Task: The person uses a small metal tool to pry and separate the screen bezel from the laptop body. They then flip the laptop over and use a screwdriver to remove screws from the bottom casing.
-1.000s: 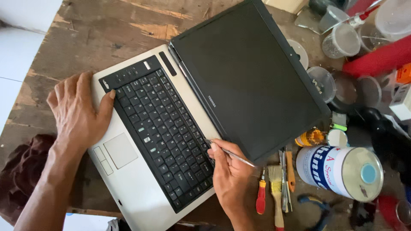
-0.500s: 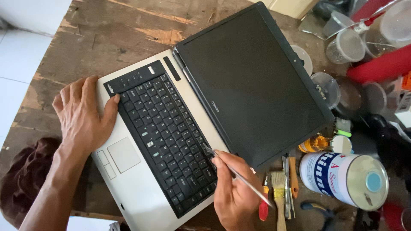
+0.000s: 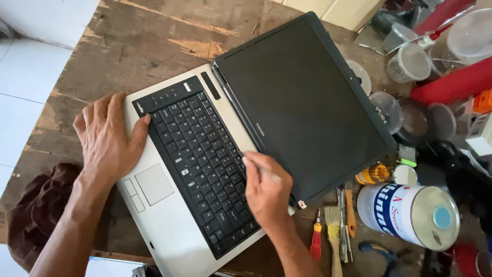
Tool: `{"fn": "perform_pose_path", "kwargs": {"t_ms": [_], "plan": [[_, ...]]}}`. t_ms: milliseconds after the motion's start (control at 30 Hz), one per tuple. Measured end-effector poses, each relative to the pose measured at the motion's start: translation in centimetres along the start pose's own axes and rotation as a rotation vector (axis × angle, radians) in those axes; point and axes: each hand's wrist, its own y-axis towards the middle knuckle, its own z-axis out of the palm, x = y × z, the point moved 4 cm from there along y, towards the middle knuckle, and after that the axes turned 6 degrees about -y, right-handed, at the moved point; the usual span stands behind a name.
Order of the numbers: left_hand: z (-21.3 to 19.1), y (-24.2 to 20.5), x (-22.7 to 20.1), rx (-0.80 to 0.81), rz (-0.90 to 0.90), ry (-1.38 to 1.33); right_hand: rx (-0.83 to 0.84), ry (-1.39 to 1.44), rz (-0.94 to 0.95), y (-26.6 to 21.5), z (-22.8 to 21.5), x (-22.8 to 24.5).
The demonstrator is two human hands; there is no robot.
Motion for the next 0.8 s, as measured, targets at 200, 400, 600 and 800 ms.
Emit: {"fn": "perform_pose_path", "kwargs": {"t_ms": [200,400,600,800], "plan": [[0.0,0.0,0.1,-0.018,0.008,-0.001,0.038,0.091,0.247,0.4,1.4,-0.3],[-0.1,0.0,-0.1,-0.015,-0.002,-0.008,0.052,0.462,0.849,0.8,1.9,-2.2],[-0.1,0.1,0.0,-0.001,-0.023,0.004,0.084,0.461,0.668,2.2,1.3,-1.3],[0.8,-0.2,1.2,-0.062,-0.023,-0.009,-0.034,0.399,0.558,4.2,2.9,-3.3]]}}
